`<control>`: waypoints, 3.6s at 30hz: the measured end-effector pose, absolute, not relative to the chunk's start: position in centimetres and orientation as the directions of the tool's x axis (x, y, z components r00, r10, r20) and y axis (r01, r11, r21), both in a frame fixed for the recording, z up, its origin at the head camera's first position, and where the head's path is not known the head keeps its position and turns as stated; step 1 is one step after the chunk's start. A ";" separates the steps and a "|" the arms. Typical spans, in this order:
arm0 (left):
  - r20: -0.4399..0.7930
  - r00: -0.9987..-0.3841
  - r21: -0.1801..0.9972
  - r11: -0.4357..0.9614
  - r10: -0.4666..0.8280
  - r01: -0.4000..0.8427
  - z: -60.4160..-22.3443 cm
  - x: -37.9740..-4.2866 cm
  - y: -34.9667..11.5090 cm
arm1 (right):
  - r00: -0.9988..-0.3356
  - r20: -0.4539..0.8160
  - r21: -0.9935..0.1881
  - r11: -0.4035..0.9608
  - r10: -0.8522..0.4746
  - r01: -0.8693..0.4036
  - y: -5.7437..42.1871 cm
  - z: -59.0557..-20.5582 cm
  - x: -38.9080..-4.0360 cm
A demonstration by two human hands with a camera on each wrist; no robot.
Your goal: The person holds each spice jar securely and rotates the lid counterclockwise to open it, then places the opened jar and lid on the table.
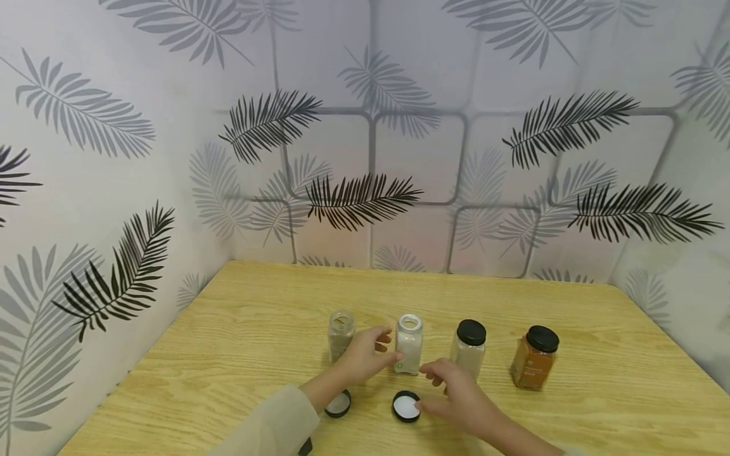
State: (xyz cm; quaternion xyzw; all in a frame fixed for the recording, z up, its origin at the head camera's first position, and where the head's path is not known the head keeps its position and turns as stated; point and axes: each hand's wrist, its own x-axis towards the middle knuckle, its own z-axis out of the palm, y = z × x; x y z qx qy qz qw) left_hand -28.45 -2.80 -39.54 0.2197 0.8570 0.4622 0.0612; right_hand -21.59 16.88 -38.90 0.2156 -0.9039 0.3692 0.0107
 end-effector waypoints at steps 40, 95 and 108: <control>0.124 -0.865 0.809 0.454 0.487 0.372 -39.1 -25.8 -4.2 | -0.808 0.573 -0.449 0.770 -0.141 -0.453 21.3 -36.6 -20.4; 0.125 -0.910 0.833 0.456 0.396 0.313 -39.0 -25.9 7.4 | -0.892 0.435 -0.458 0.823 -0.123 -0.337 22.5 -35.2 -23.7; 0.128 -0.925 0.861 0.423 0.358 0.283 -39.2 -26.5 8.5 | -0.887 0.440 -0.399 0.853 -0.144 -0.336 22.4 -35.3 -24.6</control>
